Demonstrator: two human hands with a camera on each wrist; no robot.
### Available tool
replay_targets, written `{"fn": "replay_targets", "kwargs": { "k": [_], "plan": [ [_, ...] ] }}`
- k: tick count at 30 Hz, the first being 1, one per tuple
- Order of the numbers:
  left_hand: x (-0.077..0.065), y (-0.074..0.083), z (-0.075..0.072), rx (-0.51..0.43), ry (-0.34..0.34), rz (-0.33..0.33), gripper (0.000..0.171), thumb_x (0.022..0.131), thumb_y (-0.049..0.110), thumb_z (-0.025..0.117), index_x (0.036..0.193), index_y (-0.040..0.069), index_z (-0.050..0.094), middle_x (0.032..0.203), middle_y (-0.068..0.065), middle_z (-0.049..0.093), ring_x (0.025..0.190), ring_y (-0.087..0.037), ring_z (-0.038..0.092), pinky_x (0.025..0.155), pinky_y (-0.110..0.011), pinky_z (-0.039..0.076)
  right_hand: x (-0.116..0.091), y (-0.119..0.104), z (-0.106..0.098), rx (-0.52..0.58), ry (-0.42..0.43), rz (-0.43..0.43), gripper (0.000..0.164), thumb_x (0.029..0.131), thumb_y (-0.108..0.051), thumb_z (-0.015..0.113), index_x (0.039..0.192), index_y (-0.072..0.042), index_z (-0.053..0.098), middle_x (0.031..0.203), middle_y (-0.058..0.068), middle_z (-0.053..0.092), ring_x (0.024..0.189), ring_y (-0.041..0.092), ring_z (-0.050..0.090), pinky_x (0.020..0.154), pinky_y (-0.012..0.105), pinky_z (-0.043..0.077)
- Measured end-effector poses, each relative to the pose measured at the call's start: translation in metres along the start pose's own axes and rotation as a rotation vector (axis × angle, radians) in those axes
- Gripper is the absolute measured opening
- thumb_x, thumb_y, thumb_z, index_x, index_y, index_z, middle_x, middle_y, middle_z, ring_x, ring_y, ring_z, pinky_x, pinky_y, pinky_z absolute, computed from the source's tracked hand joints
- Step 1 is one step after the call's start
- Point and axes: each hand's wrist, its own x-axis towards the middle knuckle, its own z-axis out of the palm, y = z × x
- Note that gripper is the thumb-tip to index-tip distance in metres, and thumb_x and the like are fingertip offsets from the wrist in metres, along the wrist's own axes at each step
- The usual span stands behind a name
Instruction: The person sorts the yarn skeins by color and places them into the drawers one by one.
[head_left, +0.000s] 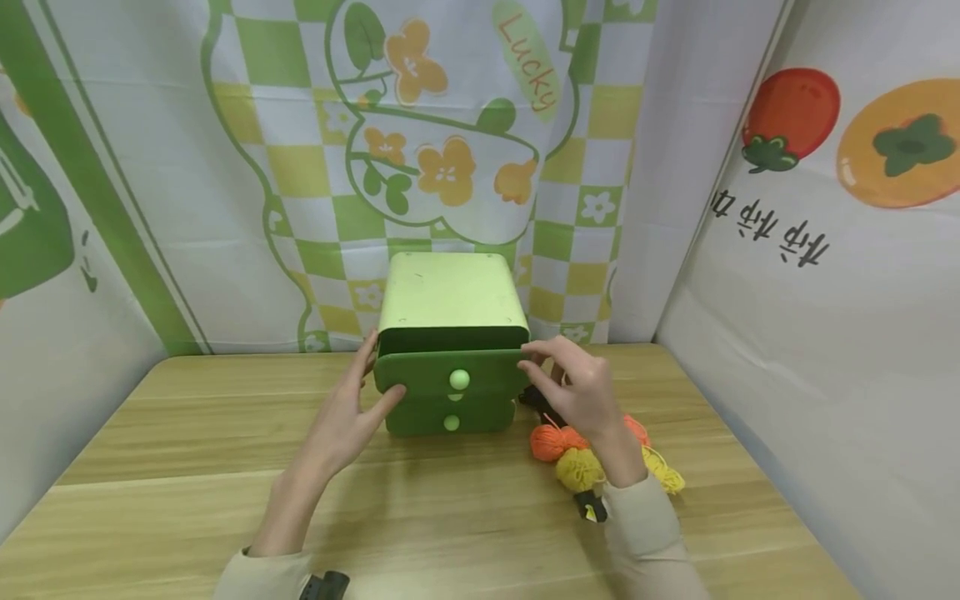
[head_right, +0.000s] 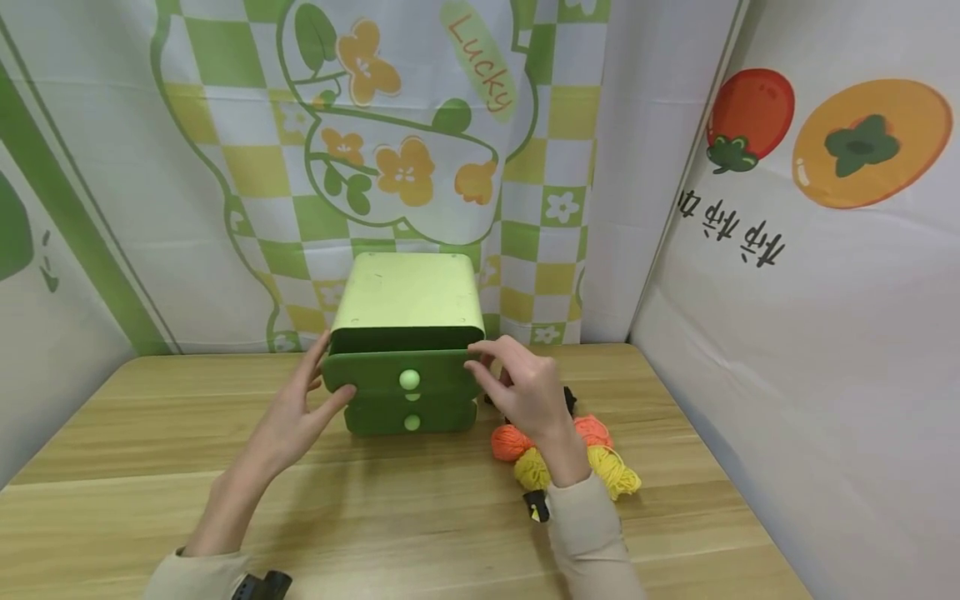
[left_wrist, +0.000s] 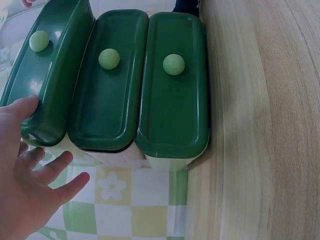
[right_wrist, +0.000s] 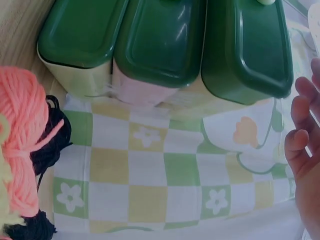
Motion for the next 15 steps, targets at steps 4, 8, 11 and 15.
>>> {"fn": "replay_targets", "kwargs": {
  "k": [4, 8, 11, 15],
  "plan": [
    [-0.001, 0.000, -0.001, 0.005, -0.004, -0.008, 0.085, 0.098, 0.054, 0.054, 0.160, 0.035, -0.001, 0.165, -0.014, 0.019, 0.147, -0.042, 0.030, 0.111, -0.070, 0.031, 0.000, 0.004, -0.004, -0.022, 0.056, 0.039, 0.020, 0.080, 0.001, 0.078, 0.100, -0.001, 0.072, 0.078, 0.008, 0.070, 0.048, 0.010, 0.050, 0.042, 0.019, 0.043],
    [-0.001, 0.001, -0.001, 0.009, -0.006, -0.009, 0.085, 0.098, 0.055, 0.054, 0.160, 0.036, -0.002, 0.165, -0.014, 0.020, 0.146, -0.042, 0.031, 0.111, -0.071, 0.032, -0.003, 0.009, -0.008, -0.070, 0.102, 0.113, 0.022, 0.079, 0.001, 0.079, 0.100, -0.002, 0.072, 0.077, 0.008, 0.070, 0.046, 0.009, 0.047, 0.042, 0.019, 0.041],
    [-0.001, 0.002, -0.001, 0.017, -0.011, -0.013, 0.085, 0.098, 0.055, 0.053, 0.159, 0.036, -0.002, 0.164, -0.016, 0.021, 0.146, -0.044, 0.031, 0.109, -0.072, 0.032, -0.005, 0.013, -0.012, -0.115, 0.118, 0.163, 0.025, 0.078, 0.001, 0.080, 0.101, -0.002, 0.073, 0.078, 0.008, 0.070, 0.047, 0.009, 0.046, 0.043, 0.019, 0.041],
    [-0.001, 0.002, -0.001, 0.012, -0.017, -0.018, 0.085, 0.098, 0.055, 0.053, 0.160, 0.035, -0.002, 0.165, -0.016, 0.020, 0.146, -0.044, 0.030, 0.111, -0.070, 0.033, -0.008, 0.017, -0.017, -0.199, 0.069, 0.235, 0.030, 0.077, -0.006, 0.083, 0.105, -0.004, 0.073, 0.082, 0.007, 0.070, 0.050, 0.008, 0.047, 0.045, 0.018, 0.040]
  ]
}}
